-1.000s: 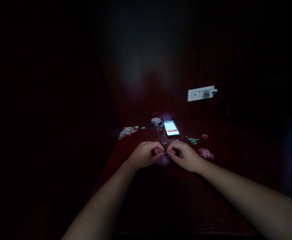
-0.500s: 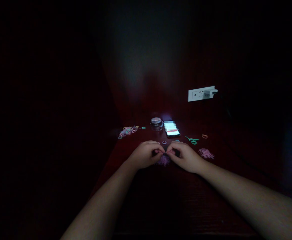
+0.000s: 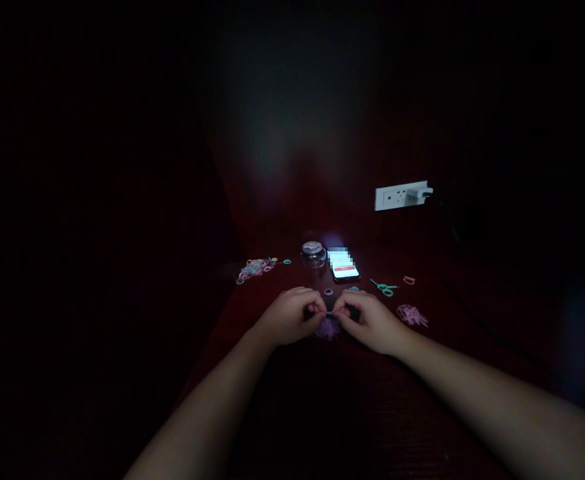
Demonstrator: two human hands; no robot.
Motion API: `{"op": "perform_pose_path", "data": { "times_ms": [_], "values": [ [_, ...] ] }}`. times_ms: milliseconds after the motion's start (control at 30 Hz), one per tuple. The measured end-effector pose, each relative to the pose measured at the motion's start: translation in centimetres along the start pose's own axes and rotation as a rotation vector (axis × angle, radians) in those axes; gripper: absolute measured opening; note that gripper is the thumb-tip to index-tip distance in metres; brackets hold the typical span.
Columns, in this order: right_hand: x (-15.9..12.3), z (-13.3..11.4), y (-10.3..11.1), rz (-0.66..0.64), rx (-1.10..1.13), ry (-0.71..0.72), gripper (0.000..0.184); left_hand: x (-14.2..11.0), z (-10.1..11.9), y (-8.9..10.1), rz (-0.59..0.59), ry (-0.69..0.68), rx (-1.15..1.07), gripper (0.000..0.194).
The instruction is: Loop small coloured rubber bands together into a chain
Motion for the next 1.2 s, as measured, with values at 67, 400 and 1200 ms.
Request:
{"op": "perform_pose_path", "data": {
  "times_ms": [67, 400, 1200],
  "values": [
    [0.00, 0.04, 0.03, 0.005, -0.002, -0.001, 0.011, 0.02, 0.02, 0.01, 0.001, -0.002, -0.011, 0.006],
    [-0.04, 0.01, 0.21, 0.031, -0.013, 0.003, 0.012, -0.04, -0.15, 0.03, -0.008, 0.046, -0.004, 0.007],
    [-0.06, -0.07, 0.10, 0.023, 0.021, 0.006, 0.011, 0.11, 0.18, 0.34, 0.023, -0.035, -0.020, 0.014]
  ]
}}
Point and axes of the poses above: each hand's wrist, its own x-axis towards the middle knuckle, its own y-axis out of the back of the hand, z = x × y, the point moved 2 cm from there along x, towards the middle knuckle, and after that the axes turned 4 degrees about z, right-handed, at the moved point
